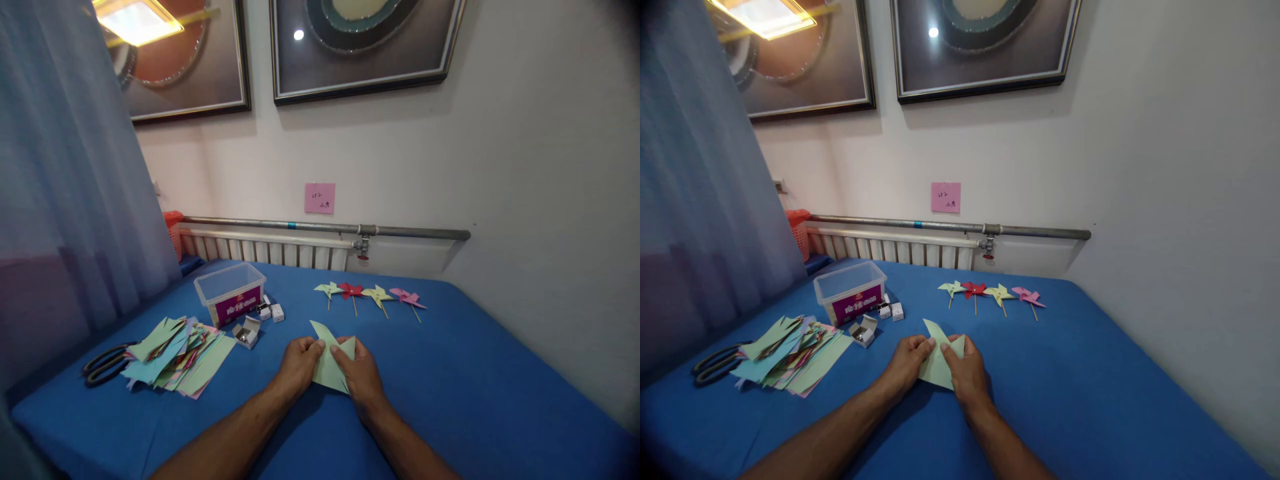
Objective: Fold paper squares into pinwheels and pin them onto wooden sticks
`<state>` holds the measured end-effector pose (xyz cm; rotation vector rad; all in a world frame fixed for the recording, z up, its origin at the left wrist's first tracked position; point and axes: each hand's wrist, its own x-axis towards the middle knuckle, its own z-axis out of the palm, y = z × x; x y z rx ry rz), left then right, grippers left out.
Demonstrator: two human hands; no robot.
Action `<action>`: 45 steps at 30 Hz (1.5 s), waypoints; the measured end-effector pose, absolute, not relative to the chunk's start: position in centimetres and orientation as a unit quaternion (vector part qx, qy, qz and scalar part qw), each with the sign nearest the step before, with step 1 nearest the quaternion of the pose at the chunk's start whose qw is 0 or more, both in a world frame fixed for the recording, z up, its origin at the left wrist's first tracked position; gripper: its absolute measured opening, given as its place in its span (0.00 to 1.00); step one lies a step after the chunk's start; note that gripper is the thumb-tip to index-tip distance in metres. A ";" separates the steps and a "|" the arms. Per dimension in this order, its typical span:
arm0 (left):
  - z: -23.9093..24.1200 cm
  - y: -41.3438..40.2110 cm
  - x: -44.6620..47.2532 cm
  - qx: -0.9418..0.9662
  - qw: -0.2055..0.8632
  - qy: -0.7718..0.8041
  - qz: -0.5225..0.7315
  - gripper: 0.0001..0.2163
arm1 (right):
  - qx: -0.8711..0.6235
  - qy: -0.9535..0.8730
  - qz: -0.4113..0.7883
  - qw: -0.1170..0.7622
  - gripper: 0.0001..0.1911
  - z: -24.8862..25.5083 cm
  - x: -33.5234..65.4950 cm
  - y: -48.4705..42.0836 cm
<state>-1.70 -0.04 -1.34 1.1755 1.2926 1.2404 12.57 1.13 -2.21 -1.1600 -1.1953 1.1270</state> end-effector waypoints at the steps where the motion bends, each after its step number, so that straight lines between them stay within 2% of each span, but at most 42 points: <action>1: -1.5 0.0 -1.7 0.482 0.481 0.527 0.509 0.22 | -0.487 -0.502 0.473 0.536 0.20 -2.1 12.5 1.0; 8: -1.3 0.1 -1.6 0.472 0.485 0.525 0.517 0.22 | -0.495 -0.499 0.458 0.544 0.18 -1.5 12.4 0.8; 15: 1.0 -0.4 -2.1 0.434 0.559 0.533 0.464 0.11 | -0.495 -0.518 0.448 0.535 0.16 -0.7 12.5 0.5; 21: 1.2 -0.6 -2.3 0.431 0.566 0.531 0.460 0.08 | -0.497 -0.543 0.433 0.520 0.15 -0.5 12.2 0.0; 29: 1.5 -0.5 -2.6 0.408 0.575 0.516 0.486 0.08 | -0.428 -0.489 0.543 0.532 0.22 -0.4 12.4 0.1; 34: 1.9 0.0 -4.1 0.372 0.585 0.518 0.500 0.10 | -0.400 -0.517 0.547 0.523 0.32 0.4 13.2 -0.6; 39: 2.0 0.4 -5.3 0.378 0.616 0.475 0.502 0.10 | -0.348 -0.512 0.600 0.507 0.41 1.2 13.3 -1.2; 41: 2.1 0.3 -5.4 0.377 0.619 0.473 0.501 0.10 | -0.343 -0.515 0.605 0.501 0.39 1.3 13.2 -1.2; 45: 1.9 0.3 -4.9 0.387 0.609 0.493 0.487 0.07 | -0.356 -0.537 0.577 0.502 0.27 0.9 13.2 -0.9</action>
